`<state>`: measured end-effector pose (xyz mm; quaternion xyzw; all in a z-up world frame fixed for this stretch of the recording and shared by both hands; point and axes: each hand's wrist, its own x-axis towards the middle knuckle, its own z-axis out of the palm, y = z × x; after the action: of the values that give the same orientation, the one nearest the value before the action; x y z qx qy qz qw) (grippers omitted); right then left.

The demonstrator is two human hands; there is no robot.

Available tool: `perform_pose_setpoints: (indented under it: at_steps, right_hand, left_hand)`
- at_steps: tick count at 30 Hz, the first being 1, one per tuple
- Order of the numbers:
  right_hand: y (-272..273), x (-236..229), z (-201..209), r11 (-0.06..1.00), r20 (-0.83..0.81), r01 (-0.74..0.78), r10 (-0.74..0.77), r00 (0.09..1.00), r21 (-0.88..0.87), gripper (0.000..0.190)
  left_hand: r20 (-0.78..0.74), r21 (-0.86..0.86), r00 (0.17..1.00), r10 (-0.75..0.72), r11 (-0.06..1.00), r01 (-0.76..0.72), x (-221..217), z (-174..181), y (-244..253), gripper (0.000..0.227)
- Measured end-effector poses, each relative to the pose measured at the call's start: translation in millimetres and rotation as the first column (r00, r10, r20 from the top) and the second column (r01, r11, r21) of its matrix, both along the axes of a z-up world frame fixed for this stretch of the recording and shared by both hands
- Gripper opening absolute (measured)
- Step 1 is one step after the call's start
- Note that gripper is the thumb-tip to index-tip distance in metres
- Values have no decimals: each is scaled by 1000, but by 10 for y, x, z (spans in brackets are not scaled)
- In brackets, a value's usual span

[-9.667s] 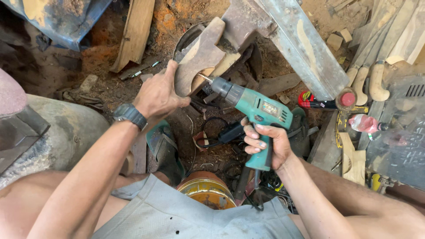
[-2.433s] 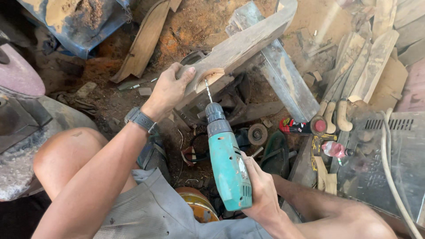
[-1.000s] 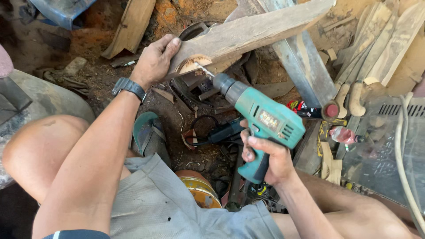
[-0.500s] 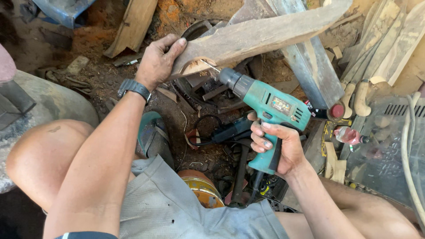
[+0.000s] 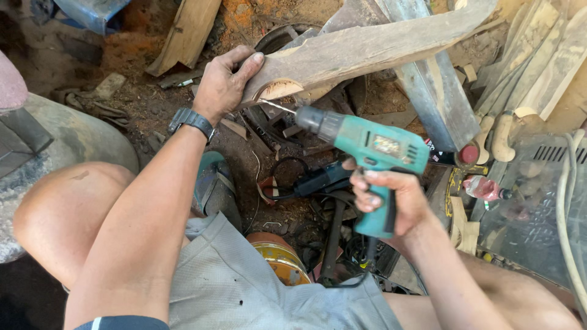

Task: The person uses a teal corded drill to bore a hole into a curved piece of wood held in the left hand. The wood is positioned over a metal stand. The person drills repeatedly at the same spot, creating a deep hole.

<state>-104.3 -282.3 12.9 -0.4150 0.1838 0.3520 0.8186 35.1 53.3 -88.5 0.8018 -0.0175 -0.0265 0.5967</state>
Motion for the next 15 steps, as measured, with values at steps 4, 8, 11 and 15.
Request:
perform_pose_setpoints:
  at_steps: [4,8,11,15]
  right_hand:
    - [65,-132,93,996,54,44,-40,998,-72,50]
    - [-103,-71,119,996,50,65,-68,996,64,49]
    - [-148,-6,-6,988,30,76,-81,996,136,47]
    - [-223,99,-120,969,-11,74,-74,997,234,45]
  left_hand:
    - [52,21,999,-8,1000,7,15,-18,51,42]
    - [-17,1,1000,-24,1000,24,8,5,33,42]
    - [-13,90,1000,6,996,-5,20,57,28,42]
    - [-29,70,999,17,997,-15,26,64,15,42]
